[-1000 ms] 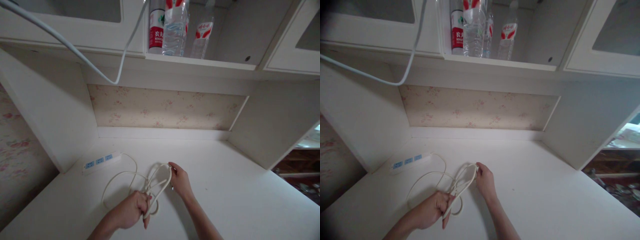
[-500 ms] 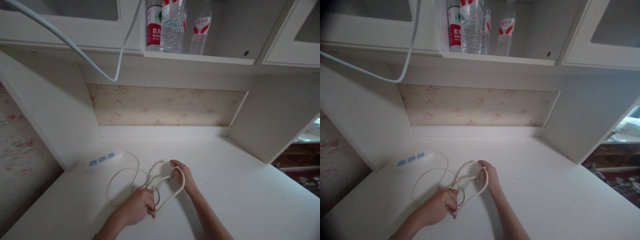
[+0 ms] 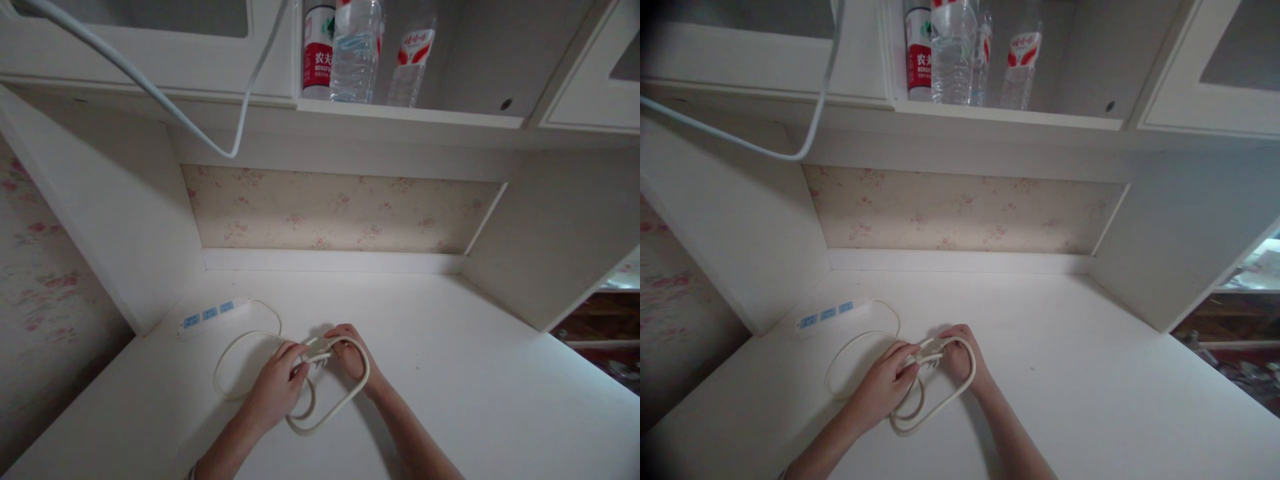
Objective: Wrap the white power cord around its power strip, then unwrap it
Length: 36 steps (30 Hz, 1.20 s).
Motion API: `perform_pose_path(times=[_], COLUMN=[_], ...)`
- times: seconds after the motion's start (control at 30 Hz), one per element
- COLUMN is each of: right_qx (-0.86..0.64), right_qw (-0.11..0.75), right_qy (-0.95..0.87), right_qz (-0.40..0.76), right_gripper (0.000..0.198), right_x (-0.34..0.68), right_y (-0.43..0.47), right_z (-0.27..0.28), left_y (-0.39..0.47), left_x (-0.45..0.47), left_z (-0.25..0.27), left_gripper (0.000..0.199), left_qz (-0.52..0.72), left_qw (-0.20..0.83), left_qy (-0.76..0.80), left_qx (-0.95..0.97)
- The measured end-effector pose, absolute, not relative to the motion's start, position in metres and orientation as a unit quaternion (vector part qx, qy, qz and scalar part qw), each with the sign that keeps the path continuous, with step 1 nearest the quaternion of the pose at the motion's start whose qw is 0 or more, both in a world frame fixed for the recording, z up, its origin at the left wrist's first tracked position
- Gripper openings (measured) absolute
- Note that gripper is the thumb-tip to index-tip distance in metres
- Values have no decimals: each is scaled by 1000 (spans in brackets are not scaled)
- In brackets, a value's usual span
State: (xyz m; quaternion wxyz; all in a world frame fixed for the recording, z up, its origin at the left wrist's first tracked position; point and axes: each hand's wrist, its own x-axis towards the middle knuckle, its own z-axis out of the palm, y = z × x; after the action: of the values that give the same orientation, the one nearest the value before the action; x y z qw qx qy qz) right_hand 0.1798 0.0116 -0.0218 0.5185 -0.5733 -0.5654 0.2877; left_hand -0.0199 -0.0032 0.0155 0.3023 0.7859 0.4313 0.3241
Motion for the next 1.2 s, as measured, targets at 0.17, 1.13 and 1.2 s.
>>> perform_pose_path(times=[0.17, 1.13, 1.2], right_qx=[-560, -806, -830], right_qw=[505, 502, 465], right_qy=[-527, -231, -245], right_qz=[393, 212, 189], right_gripper=[25, 53, 55], right_x=[185, 494, 506], right_y=[10, -27, -38], right_z=[-13, 27, 18], left_y=[-1, 3, 4], left_x=[-24, -36, -35], left_z=[18, 17, 12], left_gripper=[21, 16, 21], left_qz=[277, 163, 147], left_qw=[226, 240, 230], left_qy=[448, 372, 372], left_qx=[819, 882, 887])
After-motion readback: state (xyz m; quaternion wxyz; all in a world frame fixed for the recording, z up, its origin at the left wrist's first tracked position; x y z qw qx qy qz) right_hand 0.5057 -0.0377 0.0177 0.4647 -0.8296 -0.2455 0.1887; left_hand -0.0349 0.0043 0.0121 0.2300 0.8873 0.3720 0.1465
